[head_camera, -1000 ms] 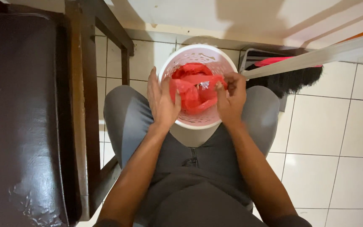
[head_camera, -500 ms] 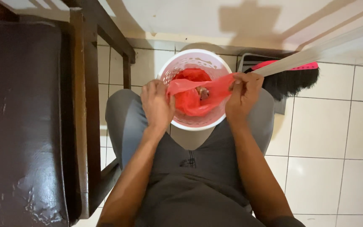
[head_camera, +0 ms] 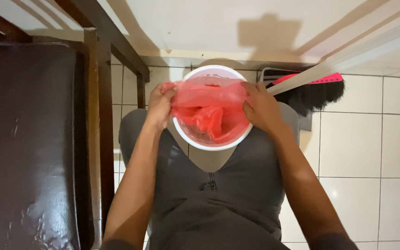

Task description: Remove full trash bag and replace it with a new one.

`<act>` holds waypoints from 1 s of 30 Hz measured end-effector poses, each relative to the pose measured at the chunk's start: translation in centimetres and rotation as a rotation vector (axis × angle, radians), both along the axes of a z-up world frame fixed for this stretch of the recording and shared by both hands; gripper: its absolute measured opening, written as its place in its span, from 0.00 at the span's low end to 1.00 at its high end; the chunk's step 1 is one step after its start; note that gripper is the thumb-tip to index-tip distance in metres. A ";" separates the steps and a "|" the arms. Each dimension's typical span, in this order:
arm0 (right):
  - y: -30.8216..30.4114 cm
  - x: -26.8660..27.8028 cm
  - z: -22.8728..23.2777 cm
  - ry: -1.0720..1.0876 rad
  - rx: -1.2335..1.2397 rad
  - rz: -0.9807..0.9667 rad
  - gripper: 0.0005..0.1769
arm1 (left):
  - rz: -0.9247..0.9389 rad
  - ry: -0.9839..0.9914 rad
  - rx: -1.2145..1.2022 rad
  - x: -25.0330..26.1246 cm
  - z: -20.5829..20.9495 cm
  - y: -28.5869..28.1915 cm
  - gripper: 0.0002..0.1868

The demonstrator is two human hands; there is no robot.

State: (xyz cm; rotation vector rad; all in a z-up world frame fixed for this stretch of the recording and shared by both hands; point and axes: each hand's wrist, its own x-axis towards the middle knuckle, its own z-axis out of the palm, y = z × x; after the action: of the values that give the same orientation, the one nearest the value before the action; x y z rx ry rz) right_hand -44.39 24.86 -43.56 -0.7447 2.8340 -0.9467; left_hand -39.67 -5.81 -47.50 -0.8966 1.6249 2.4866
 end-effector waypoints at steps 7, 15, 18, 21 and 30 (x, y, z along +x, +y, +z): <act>-2.4 -4.0 -2.0 0.062 0.066 -0.039 0.35 | -0.159 0.038 -0.474 -3.8 -0.6 -0.2 0.04; -2.4 -8.1 -6.9 -0.053 -0.004 -0.121 0.16 | -0.010 -0.093 -0.618 -6.4 -0.5 -0.3 0.02; -1.2 -8.4 -9.4 -0.269 -0.005 -0.156 0.17 | -0.180 -0.288 -0.761 -6.3 -8.5 -2.2 0.06; -1.4 -7.7 -9.1 -0.402 -0.013 -0.221 0.18 | -0.285 -0.468 -0.395 -5.1 -5.9 -2.5 0.08; -1.2 -4.8 -11.2 -0.115 -0.107 -0.195 0.13 | -0.103 0.238 -1.243 -1.9 -1.4 -1.2 0.14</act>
State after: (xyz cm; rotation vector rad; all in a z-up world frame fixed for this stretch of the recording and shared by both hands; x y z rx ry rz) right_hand -49.15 23.67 -54.72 -0.4118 2.8109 -1.1361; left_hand -41.61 -7.01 -48.93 -0.4595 3.1955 1.3175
